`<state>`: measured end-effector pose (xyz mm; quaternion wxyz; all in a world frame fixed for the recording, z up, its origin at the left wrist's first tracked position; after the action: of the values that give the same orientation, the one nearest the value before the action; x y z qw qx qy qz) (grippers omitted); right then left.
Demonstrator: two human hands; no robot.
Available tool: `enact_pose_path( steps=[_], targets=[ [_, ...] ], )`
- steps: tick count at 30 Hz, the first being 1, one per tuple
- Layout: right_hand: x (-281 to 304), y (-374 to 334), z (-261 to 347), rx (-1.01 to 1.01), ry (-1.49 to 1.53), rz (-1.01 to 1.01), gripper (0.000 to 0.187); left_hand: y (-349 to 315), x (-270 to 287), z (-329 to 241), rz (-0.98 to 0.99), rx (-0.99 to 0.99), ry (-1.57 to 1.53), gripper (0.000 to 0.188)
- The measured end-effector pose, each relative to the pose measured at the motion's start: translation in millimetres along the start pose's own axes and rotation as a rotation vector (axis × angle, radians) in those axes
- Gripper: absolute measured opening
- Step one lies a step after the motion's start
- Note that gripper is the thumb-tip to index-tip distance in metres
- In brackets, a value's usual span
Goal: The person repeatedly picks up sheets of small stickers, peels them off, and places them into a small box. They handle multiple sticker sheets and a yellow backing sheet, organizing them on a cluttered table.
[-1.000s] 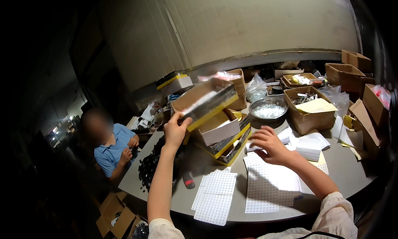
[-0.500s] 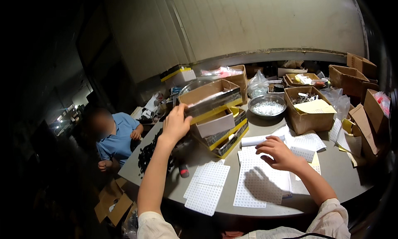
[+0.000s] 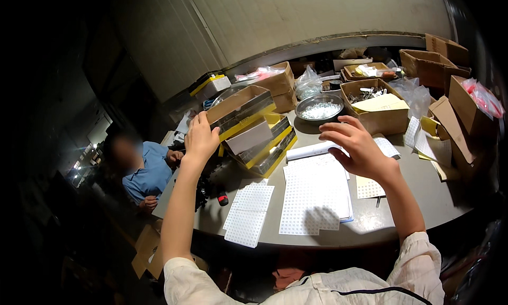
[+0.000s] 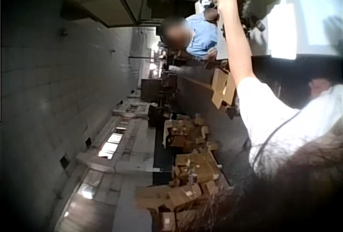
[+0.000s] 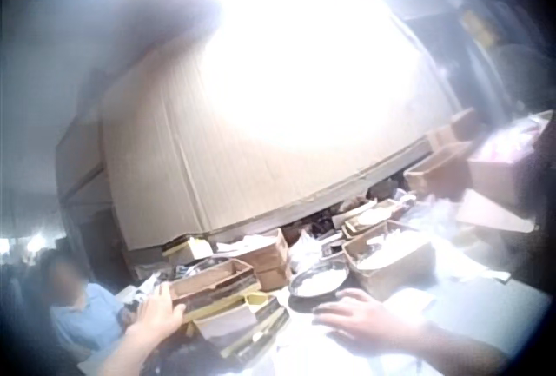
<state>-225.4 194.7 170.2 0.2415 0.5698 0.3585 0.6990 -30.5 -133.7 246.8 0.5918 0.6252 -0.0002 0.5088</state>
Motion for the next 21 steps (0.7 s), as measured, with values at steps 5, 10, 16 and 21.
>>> enact_pose_path(
  steps=[5,10,16,21],
  targets=[
    [20,-5,3,-0.042,-0.034,0.055,0.039,-33,22,-41,0.090,-0.118,-0.193,0.040],
    [16,-13,6,-0.034,-0.076,0.227,0.049,-117,-27,-64,0.522,-0.114,-0.278,0.047],
    [20,-18,21,-0.250,0.129,0.512,0.076,-258,-98,-80,0.833,-0.030,-0.154,0.084],
    [24,-29,21,-0.089,0.050,0.547,0.066,-273,-113,-86,0.739,0.088,-0.250,0.080]
  ],
)
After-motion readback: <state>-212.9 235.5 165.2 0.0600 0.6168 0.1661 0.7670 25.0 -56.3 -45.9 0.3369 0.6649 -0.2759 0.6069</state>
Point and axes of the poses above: each hand's wrist, its own y-axis towards the middle knuckle, its own x-axis out of the back of the hand, z = x × y, the point moved 5 cm from there along y, towards the middle knuckle, and after that the axes turned 7 degrees about y, right-handed, at the moved point
